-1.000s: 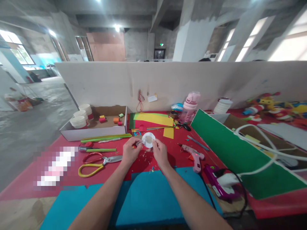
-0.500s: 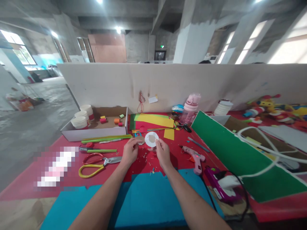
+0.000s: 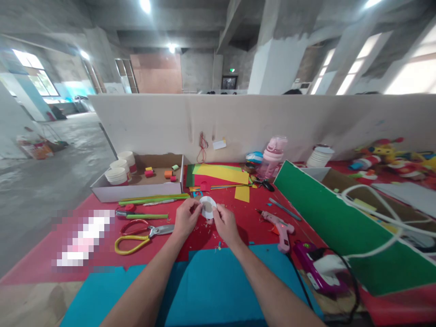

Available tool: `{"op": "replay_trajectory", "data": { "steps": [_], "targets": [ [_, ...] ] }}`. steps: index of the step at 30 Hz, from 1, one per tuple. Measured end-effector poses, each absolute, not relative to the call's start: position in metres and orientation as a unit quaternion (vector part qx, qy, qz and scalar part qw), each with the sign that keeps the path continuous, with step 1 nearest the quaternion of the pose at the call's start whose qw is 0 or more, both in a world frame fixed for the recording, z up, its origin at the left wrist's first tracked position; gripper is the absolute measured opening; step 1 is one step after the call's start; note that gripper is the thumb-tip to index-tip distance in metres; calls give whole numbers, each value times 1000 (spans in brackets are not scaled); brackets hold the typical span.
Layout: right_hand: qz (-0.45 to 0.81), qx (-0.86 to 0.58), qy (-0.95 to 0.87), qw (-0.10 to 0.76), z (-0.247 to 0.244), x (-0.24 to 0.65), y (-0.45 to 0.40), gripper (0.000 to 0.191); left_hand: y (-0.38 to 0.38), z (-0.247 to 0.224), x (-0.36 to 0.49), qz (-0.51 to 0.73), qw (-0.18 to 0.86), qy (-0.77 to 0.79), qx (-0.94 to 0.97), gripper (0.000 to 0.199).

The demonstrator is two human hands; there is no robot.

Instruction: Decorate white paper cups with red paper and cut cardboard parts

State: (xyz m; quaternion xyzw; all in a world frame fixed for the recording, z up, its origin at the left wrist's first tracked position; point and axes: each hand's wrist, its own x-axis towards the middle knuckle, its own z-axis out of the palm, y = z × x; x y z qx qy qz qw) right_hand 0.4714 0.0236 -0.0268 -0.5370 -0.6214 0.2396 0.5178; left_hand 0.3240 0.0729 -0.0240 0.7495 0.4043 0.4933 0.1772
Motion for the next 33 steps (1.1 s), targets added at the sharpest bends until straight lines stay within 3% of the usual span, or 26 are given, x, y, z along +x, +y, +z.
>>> {"op": "replay_trajectory", "data": {
  "steps": [8,14,19,23,33],
  "targets": [
    [163,-580,-605,520,-33,473,30,32,54,-22,339,457,156,308,820,18],
    [286,-556,-535,568,-35,483,35,35,66,-27,330,500,159,424,738,36],
    [337,-517,-533,579,-33,482,33,35,88,-31,314,507,330,423,674,14],
    [351,-509,-544,568,-33,483,34,33,89,-26,313,492,454,400,626,28],
    [241,-536,-631,506,-37,487,35,32,86,-26,313,457,447,404,654,22]
  ]
}}
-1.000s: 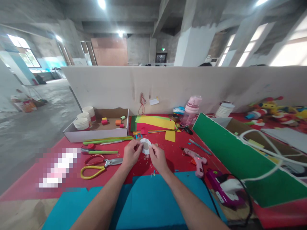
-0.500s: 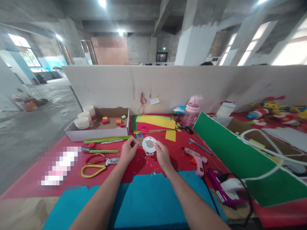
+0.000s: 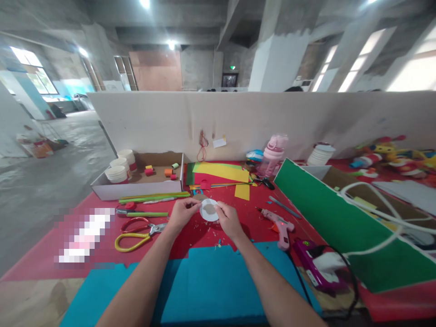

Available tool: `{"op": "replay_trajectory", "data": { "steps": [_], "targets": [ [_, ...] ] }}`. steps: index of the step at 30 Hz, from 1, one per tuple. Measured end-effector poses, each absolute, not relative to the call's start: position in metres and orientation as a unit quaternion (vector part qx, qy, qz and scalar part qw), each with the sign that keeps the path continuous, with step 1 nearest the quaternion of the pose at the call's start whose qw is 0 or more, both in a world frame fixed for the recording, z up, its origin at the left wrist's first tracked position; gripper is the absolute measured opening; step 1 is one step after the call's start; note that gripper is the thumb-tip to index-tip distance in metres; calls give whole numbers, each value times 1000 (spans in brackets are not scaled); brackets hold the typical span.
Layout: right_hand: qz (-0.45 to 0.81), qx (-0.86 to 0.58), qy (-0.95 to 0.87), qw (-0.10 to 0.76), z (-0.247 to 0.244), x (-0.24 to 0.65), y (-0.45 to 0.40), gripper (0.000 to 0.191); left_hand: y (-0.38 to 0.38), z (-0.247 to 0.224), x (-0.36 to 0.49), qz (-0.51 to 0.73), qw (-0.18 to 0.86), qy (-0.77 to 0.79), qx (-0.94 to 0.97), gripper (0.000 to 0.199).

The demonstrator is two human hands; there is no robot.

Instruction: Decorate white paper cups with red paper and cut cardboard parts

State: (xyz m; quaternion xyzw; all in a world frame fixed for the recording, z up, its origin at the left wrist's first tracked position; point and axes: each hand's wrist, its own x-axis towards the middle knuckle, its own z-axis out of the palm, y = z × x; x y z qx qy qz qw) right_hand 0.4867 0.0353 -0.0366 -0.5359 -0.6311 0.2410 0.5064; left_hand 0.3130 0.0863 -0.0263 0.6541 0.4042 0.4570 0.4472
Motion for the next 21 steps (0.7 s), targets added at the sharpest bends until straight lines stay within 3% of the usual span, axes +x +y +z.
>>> {"op": "replay_trajectory", "data": {
  "steps": [10,17,21],
  "targets": [
    [126,-559,-677,462,-35,481,31,29,78,-32,326,483,310,481,662,13],
    [200,-548,-635,507,-37,488,36,32,77,-16,319,457,593,375,547,30],
    [219,-540,-631,513,-37,488,36,34,77,-15,317,448,594,378,550,34]
  ]
}}
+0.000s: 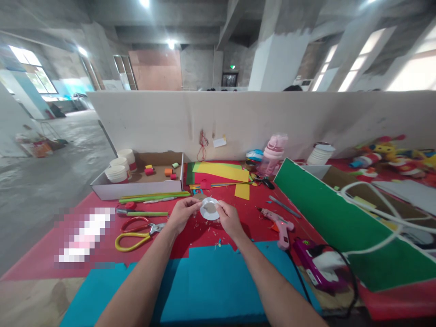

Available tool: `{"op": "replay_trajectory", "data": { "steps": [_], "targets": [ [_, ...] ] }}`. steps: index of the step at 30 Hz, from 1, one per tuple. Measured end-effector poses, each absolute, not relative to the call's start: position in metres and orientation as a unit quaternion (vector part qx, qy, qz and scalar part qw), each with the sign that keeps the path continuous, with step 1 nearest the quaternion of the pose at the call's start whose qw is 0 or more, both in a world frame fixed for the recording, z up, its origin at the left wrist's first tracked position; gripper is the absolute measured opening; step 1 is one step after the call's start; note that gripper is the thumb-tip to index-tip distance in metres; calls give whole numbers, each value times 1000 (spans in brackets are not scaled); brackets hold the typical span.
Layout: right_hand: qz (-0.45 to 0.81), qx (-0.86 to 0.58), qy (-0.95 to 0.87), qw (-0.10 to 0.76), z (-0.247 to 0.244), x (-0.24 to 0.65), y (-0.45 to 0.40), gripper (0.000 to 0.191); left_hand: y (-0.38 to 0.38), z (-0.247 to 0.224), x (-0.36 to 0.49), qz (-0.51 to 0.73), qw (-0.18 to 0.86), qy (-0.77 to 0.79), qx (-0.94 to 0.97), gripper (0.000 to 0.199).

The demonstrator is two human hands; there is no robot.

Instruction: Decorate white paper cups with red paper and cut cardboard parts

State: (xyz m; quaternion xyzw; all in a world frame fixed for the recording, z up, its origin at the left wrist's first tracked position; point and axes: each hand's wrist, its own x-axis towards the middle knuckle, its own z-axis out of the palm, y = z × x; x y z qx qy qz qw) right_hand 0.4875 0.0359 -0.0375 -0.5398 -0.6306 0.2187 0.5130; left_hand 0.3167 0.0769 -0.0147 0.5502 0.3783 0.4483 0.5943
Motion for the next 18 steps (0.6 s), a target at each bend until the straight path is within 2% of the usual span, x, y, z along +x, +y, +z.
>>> {"op": "replay_trajectory", "data": {
  "steps": [10,18],
  "targets": [
    [164,-554,-668,470,-34,486,34,32,82,-27,318,443,460,408,652,25],
    [76,-589,-689,414,-37,475,27,27,74,-39,333,445,192,453,748,14]
  ]
}}
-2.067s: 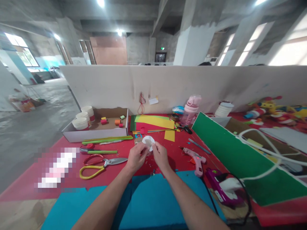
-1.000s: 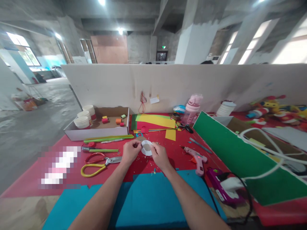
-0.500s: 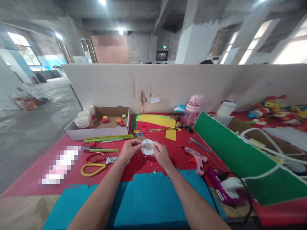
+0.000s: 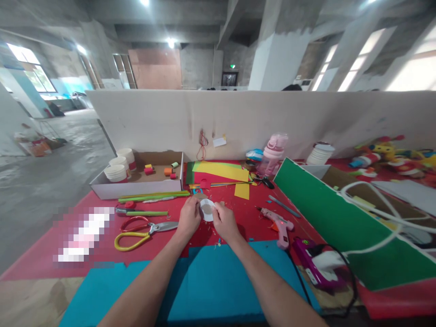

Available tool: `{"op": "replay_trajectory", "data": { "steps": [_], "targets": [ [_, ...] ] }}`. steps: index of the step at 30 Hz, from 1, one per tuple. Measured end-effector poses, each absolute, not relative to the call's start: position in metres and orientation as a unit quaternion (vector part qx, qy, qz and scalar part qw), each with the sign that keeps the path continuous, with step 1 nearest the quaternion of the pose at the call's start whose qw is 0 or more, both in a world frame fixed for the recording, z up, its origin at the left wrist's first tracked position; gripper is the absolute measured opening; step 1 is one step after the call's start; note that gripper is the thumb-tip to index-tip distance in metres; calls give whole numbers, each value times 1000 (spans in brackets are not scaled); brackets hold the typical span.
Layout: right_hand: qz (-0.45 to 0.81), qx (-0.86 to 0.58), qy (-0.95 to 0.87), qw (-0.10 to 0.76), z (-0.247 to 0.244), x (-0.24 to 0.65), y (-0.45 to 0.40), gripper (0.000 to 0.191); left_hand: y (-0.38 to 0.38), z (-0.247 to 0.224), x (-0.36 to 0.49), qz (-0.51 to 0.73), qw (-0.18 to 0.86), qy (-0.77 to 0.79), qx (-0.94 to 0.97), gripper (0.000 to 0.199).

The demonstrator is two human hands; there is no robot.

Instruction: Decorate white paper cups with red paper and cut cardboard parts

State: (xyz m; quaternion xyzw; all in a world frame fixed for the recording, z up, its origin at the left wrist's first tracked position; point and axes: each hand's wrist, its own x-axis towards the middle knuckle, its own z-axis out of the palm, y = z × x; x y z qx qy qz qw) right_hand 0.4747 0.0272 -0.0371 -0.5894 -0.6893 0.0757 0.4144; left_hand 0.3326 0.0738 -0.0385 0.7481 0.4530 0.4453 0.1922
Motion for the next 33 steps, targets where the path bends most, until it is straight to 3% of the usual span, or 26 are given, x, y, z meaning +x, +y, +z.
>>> {"op": "replay_trajectory", "data": {
  "steps": [3,6,13,18,27,33],
  "targets": [
    [70,-597,-694,396,-36,470,24,26,72,-41,336,425,169,482,748,12],
    [77,-592,-694,402,-34,470,23,26,73,-40,336,441,211,482,727,11],
    [238,-543,-637,492,-36,488,35,33,77,-25,321,444,544,336,627,30],
    [362,-498,-597,515,-43,488,39,35,75,-15,311,414,678,307,524,38],
    [556,-411,-514,507,-32,486,33,34,69,-12,306,341,710,258,559,35],
    [582,-402,-451,544,-35,478,33,37,71,-21,316,431,669,297,527,36]
  ]
}}
